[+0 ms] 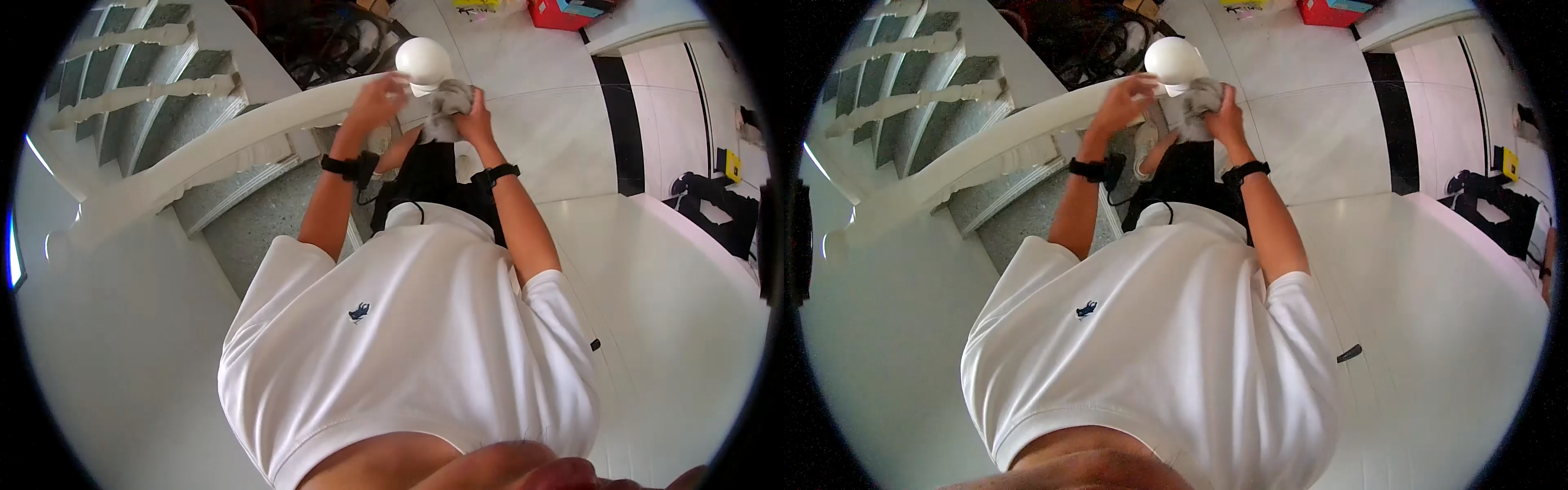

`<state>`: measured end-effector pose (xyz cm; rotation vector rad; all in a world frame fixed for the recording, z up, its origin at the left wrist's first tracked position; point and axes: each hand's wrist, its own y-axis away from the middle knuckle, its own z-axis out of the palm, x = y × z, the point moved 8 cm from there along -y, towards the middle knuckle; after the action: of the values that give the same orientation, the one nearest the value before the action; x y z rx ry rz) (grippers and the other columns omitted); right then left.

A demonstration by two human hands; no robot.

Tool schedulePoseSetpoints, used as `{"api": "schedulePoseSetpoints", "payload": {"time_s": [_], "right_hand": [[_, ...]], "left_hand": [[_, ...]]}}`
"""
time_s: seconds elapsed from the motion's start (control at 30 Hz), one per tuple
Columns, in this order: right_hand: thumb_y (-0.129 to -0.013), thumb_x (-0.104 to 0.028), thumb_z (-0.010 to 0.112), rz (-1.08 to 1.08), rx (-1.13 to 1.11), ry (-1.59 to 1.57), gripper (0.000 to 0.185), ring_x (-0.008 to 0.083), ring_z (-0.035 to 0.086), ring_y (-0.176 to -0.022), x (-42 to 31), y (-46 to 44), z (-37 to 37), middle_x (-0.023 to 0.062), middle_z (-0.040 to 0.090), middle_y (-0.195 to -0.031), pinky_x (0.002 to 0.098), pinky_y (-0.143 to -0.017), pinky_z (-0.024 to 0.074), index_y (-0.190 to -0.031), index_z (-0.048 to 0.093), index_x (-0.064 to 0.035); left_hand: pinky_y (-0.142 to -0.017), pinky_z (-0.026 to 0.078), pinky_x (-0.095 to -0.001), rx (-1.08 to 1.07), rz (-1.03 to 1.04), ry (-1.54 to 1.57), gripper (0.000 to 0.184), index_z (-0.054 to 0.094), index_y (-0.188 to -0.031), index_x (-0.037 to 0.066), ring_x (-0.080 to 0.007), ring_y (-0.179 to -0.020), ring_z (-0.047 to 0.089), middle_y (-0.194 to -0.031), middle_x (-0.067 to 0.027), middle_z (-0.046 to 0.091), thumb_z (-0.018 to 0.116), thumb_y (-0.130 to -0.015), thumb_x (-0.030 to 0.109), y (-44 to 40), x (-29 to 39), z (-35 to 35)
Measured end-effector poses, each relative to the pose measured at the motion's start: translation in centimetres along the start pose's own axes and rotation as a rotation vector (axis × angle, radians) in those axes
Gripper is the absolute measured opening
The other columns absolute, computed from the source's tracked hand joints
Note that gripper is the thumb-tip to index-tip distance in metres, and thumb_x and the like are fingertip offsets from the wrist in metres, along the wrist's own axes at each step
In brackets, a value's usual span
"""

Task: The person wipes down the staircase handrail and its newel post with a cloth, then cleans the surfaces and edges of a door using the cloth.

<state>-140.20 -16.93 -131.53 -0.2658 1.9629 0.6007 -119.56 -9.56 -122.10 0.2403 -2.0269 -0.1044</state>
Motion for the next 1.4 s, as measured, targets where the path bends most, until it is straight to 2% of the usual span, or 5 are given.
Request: {"api": "schedulePoseSetpoints", "payload": {"time_s": [0.17,0.5,0.63,1.23,1.4], "right_hand": [[-0.076,-0.016,0.073,0.119,0.245,0.128,0.07,0.0429,0.059,-0.11,1.0,-1.7,-4.9,0.0258,0.06,-0.121,0.0454,-0.091,0.0487,-0.137,0.037,-0.0135],[-0.069,-0.013,0.07,-0.028,0.018,-0.075,0.054,0.0413,0.057,-0.107,1.1,-8.4,1.5,0.023,0.061,-0.109,0.0467,-0.095,0.0462,-0.122,0.061,-0.0115],[-0.067,-0.009,0.066,-0.295,0.117,0.131,0.052,0.0417,0.06,-0.1,1.4,-4.0,2.0,0.0226,0.063,-0.109,0.0439,-0.089,0.0496,-0.118,0.062,-0.0073],[-0.075,-0.014,0.072,-0.377,0.004,0.224,0.066,0.0489,0.055,-0.105,-0.5,-7.4,1.5,0.0293,0.054,-0.118,0.0513,-0.09,0.0488,-0.134,0.045,-0.0025],[-0.079,0.0,0.056,-0.032,0.07,-0.507,0.056,0.0309,0.064,-0.099,-4.7,-7.6,-4.2,0.0205,0.06,-0.112,0.0373,-0.084,0.0533,-0.133,0.042,-0.0059]], "left_hand": [[-0.084,0.052,-0.0432,0.604,0.236,-0.322,0.023,0.066,-0.102,0.005,-0.0319,-0.097,0.067,-0.11,-0.0126,0.069,0.061,-0.09,0.024,-5.5,4.8,-3.3],[-0.104,0.035,-0.0502,-0.178,-0.216,-0.876,0.042,0.056,-0.12,-0.001,-0.0386,-0.123,0.044,-0.129,-0.0216,0.052,0.045,-0.098,0.033,-13.4,5.0,2.7],[-0.084,0.047,-0.048,0.573,0.386,-0.903,0.031,0.061,-0.103,0.0,-0.039,-0.092,0.06,-0.096,-0.0186,0.065,0.059,-0.089,0.028,-11.8,7.4,2.1],[-0.086,0.033,-0.0435,0.527,0.333,-0.545,0.024,0.054,-0.103,0.007,-0.032,-0.094,0.049,-0.1,-0.0126,0.055,0.047,-0.098,0.03,-11.1,7.6,0.4],[-0.091,0.033,-0.0435,0.574,0.305,-0.438,0.029,0.052,-0.111,0.006,-0.0318,-0.103,0.049,-0.112,-0.0132,0.055,0.05,-0.096,0.031,-9.7,7.7,-0.4]]}}
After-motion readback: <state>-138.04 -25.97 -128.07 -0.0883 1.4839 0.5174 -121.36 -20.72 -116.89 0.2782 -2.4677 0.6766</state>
